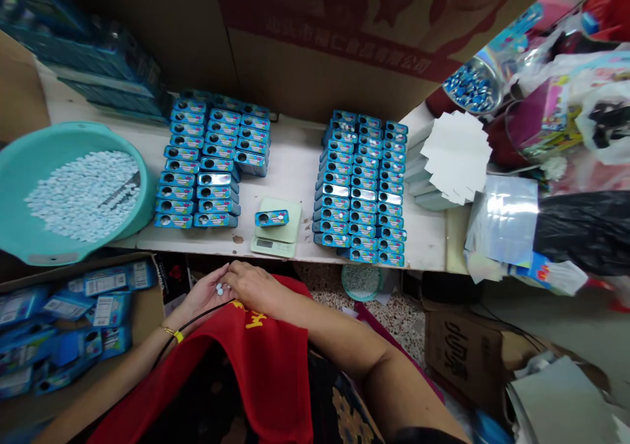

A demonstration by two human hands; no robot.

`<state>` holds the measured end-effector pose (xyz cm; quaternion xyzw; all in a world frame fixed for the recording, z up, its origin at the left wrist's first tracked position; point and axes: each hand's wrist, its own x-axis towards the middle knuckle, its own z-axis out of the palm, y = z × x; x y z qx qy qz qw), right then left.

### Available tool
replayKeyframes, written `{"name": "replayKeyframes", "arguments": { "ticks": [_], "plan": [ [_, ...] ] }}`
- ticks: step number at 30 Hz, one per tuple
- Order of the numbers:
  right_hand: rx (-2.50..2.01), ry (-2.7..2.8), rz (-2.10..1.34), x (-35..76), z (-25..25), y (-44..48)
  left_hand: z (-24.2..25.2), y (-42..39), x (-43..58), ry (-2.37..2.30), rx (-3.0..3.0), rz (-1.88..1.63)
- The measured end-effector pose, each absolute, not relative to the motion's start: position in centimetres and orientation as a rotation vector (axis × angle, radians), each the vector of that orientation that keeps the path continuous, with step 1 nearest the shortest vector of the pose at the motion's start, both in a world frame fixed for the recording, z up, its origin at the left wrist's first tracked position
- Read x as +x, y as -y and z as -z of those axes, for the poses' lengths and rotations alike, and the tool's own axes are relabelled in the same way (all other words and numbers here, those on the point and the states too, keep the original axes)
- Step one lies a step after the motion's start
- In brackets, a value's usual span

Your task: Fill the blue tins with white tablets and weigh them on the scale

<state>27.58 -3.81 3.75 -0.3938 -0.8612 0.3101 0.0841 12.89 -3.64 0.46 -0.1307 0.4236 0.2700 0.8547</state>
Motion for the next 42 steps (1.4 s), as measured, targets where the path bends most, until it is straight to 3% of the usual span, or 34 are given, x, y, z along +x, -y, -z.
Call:
{"name": "replayKeyframes", "arguments": {
  "ticks": [9,14,23,32,42],
  "plan": [
    [-1.143,2.244,-1.101,28.9,-3.5,4.0,-0.2,3.3,13.5,-0.808,-0.274,-0.602],
    [-1.368,2.011,-0.873,32.6,-3.9,0.2,-0.3,2.8,13.7,-0.803,-0.204,-0.55],
    [-1.544,2.422,-0.625,33.9,-2.7,-5.5,-0.3,3.1,13.2,-0.843,-0.218,-0.58],
    [-1.498,1.947,-0.732,36.1,-1.6,-4.5,-0.2,2.8,12.8,-0.842,-0.208,-0.581],
    [-1.557,2.356,-0.591,34.3,-2.5,-4.8,-0.2,2.5,12.6,-0.845,-0.204,-0.587]
  ]
}}
